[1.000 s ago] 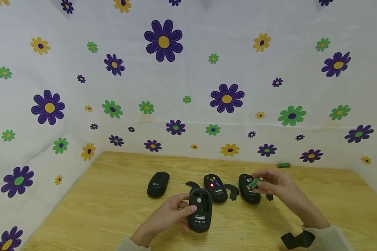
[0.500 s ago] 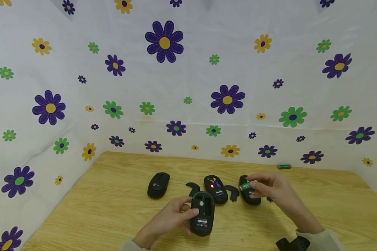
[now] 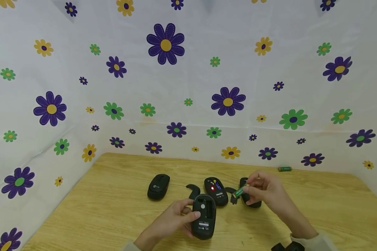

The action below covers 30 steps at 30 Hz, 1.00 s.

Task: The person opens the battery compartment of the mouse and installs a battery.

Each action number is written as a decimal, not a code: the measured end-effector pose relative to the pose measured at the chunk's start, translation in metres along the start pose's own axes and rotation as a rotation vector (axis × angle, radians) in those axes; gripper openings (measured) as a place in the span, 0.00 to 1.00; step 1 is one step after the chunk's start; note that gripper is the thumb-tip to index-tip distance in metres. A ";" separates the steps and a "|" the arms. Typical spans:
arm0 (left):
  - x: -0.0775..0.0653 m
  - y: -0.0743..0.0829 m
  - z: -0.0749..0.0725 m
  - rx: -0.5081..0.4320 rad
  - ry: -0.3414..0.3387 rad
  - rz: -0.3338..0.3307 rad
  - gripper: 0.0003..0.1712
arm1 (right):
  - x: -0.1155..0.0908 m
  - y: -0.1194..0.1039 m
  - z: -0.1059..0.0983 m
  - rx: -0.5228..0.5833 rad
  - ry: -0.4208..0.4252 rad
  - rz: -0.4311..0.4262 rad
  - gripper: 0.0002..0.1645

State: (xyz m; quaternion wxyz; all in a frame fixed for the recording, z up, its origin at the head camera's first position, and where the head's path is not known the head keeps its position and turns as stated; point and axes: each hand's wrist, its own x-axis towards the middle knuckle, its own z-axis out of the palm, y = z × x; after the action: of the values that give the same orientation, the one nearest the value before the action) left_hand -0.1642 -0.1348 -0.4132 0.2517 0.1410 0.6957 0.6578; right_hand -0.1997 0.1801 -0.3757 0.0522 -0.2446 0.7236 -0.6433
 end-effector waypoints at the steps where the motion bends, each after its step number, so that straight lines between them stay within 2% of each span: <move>1: 0.000 0.000 0.000 -0.004 0.001 -0.002 0.28 | 0.000 0.000 0.002 0.001 -0.003 0.000 0.13; 8: 0.001 -0.002 0.003 -0.029 0.006 -0.001 0.27 | 0.003 0.000 0.019 -0.002 -0.017 -0.010 0.05; 17: 0.001 -0.001 0.004 -0.035 0.021 0.006 0.26 | 0.007 -0.006 0.042 -0.050 -0.016 0.021 0.12; 30: 0.001 -0.001 0.006 -0.031 0.021 0.013 0.26 | 0.011 -0.002 0.068 -0.152 -0.003 -0.053 0.08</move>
State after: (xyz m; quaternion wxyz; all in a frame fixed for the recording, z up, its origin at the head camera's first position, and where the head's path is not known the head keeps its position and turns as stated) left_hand -0.1617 -0.1295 -0.4149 0.2424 0.1348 0.6870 0.6717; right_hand -0.1818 0.1136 -0.3822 0.0177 -0.2678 0.7636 -0.5872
